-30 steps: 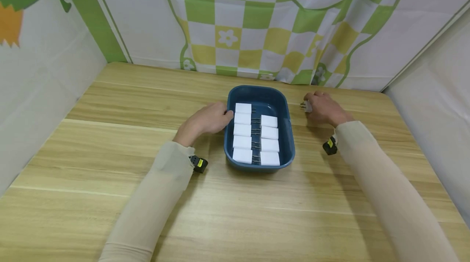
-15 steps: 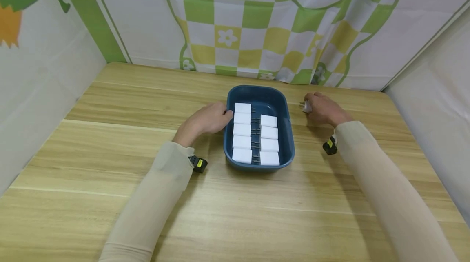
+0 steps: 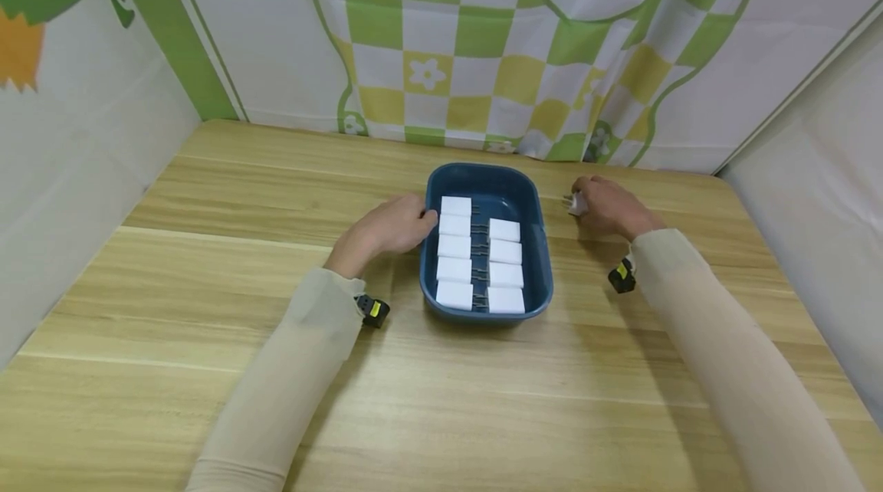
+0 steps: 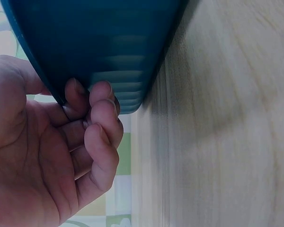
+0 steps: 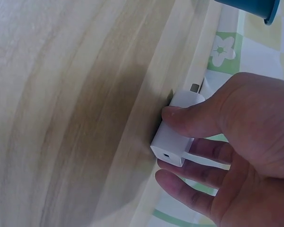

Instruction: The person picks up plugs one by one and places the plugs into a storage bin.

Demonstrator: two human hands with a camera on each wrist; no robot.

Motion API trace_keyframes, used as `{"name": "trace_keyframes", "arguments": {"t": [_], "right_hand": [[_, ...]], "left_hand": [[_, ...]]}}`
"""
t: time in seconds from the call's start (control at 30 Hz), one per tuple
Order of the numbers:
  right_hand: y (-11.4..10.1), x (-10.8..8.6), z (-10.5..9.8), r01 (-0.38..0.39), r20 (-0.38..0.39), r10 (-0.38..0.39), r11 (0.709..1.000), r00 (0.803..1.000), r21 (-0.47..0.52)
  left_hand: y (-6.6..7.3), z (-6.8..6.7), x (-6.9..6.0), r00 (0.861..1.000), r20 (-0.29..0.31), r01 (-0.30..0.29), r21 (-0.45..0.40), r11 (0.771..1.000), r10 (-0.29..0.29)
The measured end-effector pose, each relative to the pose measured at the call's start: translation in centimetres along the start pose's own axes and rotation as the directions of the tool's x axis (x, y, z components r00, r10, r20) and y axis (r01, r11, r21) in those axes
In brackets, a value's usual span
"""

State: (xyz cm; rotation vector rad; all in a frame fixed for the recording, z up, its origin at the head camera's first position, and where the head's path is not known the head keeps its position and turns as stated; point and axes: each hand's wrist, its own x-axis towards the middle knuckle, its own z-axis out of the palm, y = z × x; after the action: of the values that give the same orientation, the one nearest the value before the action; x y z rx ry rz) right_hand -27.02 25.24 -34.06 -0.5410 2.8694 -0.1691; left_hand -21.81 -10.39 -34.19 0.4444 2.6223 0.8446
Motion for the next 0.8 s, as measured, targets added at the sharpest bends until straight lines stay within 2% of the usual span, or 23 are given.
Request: {"name": "trace_keyframes", "arguments": {"t": [0.37,0.57,0.8], "right_hand": [[-0.2,-0.6,-0.9,0.011,-0.017,-0.011,1.0,1.0,0.011],[-1.2,-0.7,-1.6,0.013,-0.016,-0.013,1.0,1.0,-0.007],[-2.4,-0.8,-2.6,0.043,-0.059,-0.043,0.999,0.997,-0.006]], "left_hand": [[-0.1,0.1,0.0,1.0,0.002,0.006,0.0,1.0,-0.006],[-0.2,0.2,0.1,1.0,0.0,0.009,-0.004,1.0,-0.009],[-0.1,0.1,0.1,1.0,0.004,0.007,-0.006,1.0,-0.007]]}}
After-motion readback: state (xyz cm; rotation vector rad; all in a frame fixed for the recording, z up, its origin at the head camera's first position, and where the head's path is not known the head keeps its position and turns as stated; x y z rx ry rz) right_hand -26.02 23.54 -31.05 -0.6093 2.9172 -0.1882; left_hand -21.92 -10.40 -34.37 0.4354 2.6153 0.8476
